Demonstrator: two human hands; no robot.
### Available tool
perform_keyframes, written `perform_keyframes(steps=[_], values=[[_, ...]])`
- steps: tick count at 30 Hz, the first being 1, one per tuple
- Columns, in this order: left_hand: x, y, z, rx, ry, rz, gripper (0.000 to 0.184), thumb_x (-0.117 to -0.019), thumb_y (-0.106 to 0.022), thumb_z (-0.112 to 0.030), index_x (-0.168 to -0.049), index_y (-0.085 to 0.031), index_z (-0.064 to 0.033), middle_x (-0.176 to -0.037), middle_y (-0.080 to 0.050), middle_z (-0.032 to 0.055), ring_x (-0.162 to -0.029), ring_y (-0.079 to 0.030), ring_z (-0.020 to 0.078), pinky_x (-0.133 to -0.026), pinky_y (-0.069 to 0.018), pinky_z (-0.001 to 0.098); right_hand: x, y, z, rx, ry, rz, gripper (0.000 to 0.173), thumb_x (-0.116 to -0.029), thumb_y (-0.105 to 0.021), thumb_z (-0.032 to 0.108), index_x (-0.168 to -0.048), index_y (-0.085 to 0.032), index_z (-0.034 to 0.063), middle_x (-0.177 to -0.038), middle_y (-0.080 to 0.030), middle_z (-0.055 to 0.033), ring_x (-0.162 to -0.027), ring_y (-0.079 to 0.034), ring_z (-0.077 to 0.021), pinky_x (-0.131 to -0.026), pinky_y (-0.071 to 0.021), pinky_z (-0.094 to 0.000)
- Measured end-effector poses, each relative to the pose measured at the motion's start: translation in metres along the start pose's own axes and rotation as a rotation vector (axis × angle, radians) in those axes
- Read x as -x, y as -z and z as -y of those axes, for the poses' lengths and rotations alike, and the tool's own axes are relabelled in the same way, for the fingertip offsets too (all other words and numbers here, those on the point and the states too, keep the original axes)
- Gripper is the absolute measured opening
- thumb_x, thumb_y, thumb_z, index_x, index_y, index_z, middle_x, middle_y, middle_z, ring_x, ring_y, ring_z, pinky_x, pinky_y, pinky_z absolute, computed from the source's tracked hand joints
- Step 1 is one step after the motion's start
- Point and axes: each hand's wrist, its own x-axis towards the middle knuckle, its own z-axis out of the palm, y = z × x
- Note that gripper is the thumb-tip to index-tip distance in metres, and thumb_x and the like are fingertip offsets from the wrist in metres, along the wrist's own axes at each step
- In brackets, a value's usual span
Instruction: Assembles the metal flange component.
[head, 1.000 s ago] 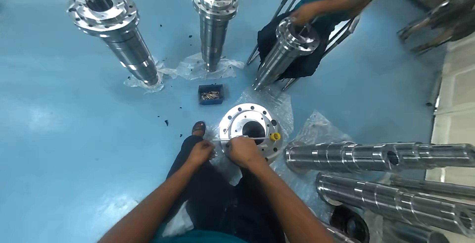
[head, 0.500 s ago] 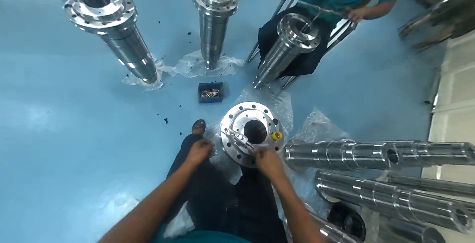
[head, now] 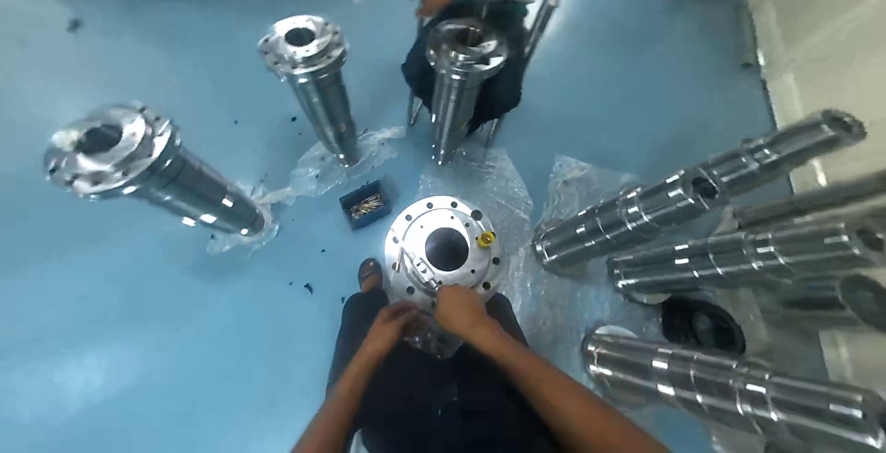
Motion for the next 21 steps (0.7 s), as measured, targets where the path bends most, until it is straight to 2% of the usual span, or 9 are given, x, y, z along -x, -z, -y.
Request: perform_keyframes(steps=[2, 4, 6, 8, 11, 14, 16, 18, 21], values=[[0.001, -0.025, -0.01, 0.035, 0.037, 0.125, 0.032, -0.1077, -0.045, -0.009, -0.135, -0.054, 0.0061, -0.118, -0.07, 0.0175, -0.104, -0.072, 0.0246, -0.093, -0.0601, 0.0408, -0.003, 0.008, -0.011, -0.021, 0.048, 0.029, 0.033, -0.1032, -0.053, 0.026, -0.113, -0.067, -0.002, -0.117, -0.068, -0.0255, -0.112, -0.065, -0.0433, -0.089, -0.05, -0.0647], [-0.001, -0.051, -0.017, 0.107, 0.087, 0.17, 0.036, -0.1069, -0.046, -0.008, -0.141, -0.046, 0.0055, -0.123, -0.068, 0.0187, -0.109, -0.071, 0.0267, -0.095, -0.0596, 0.0424, -0.004, 0.02, -0.013, -0.058, 0.074, -0.045, 0.03, -0.102, -0.056, 0.024, -0.111, -0.068, -0.0021, -0.115, -0.068, -0.026, -0.109, -0.066, -0.0446, -0.087, -0.0505, -0.0656], [-0.004, -0.07, -0.021, 0.225, 0.124, 0.098, 0.034, -0.1071, -0.044, -0.006, -0.139, -0.043, 0.0054, -0.114, -0.069, 0.0189, -0.101, -0.072, 0.0275, -0.09, -0.061, 0.0438, -0.005, 0.03, -0.004, -0.125, 0.136, -0.248, 0.024, -0.0982, -0.062, 0.018, -0.11, -0.07, -0.0014, -0.113, -0.069, -0.025, -0.107, -0.067, -0.0446, -0.086, -0.0527, -0.0642], [-0.01, -0.075, -0.018, 0.319, 0.118, 0.022, 0.028, -0.1074, -0.041, -0.005, -0.134, -0.044, 0.0031, -0.104, -0.069, 0.0159, -0.091, -0.072, 0.025, -0.083, -0.0613, 0.0422, -0.023, 0.039, 0.01, -0.134, 0.28, -0.381, 0.027, -0.0953, -0.066, 0.012, -0.119, -0.069, 0.0004, -0.125, -0.065, -0.0224, -0.116, -0.062, -0.042, -0.094, -0.0509, -0.0608], [-0.015, -0.071, -0.006, 0.372, 0.09, -0.028, 0.025, -0.1091, -0.039, -0.007, -0.131, -0.046, 0.002, -0.098, -0.068, 0.0133, -0.085, -0.071, 0.0224, -0.079, -0.0613, 0.0401, -0.074, 0.035, 0.028, 0.0, 0.606, -0.476, 0.028, -0.0921, -0.069, 0.008, -0.119, -0.071, 0.0006, -0.14, -0.06, -0.0157, -0.132, -0.052, -0.0363, -0.111, -0.0402, -0.0557], [-0.018, -0.069, 0.0, 0.37, 0.069, -0.009, 0.022, -0.1097, -0.039, -0.009, -0.125, -0.05, 0.0008, -0.091, -0.069, 0.0107, -0.079, -0.07, 0.0196, -0.076, -0.0612, 0.0373, -0.112, 0.028, 0.026, 0.055, 0.775, -0.448, 0.024, -0.0966, -0.063, 0.005, -0.117, -0.07, -0.0051, -0.143, -0.06, -0.0156, -0.145, -0.043, -0.0328, -0.125, -0.0243, -0.0505], [-0.018, -0.066, 0.001, 0.354, 0.071, 0.009, 0.02, -0.1104, -0.041, -0.013, -0.119, -0.054, 0.0007, -0.085, -0.068, 0.0094, -0.071, -0.067, 0.0173, -0.071, -0.06, 0.0333, -0.127, 0.022, 0.012, -0.026, 0.889, -0.505, 0.024, -0.1012, -0.056, 0.005, -0.115, -0.071, -0.0075, -0.141, -0.062, -0.0181, -0.147, -0.042, -0.0332, -0.127, -0.0197, -0.048], [-0.018, -0.064, 0.002, 0.339, 0.061, 0.027, 0.022, -0.111, -0.04, -0.015, -0.115, -0.056, 0.0, -0.082, -0.067, 0.0085, -0.065, -0.064, 0.0147, -0.064, -0.057, 0.0296, -0.14, 0.016, 0.0, -0.071, 0.995, -0.601, 0.022, -0.1001, -0.057, 0.005, -0.107, -0.074, -0.0072, -0.135, -0.066, -0.0188, -0.146, -0.045, -0.034, -0.128, -0.0205, -0.0483], [-0.015, -0.057, 0.007, 0.3, 0.049, 0.042, 0.02, -0.1107, -0.039, -0.014, -0.108, -0.055, -0.002, -0.08, -0.063, 0.0052, -0.06, -0.058, 0.0114, -0.059, -0.052, 0.0262, -0.142, 0.017, -0.011, -0.107, 1.041, -0.644, 0.021, -0.0974, -0.058, 0.003, -0.107, -0.074, -0.008, -0.135, -0.066, -0.0207, -0.146, -0.045, -0.0354, -0.128, -0.0218, -0.0449]])
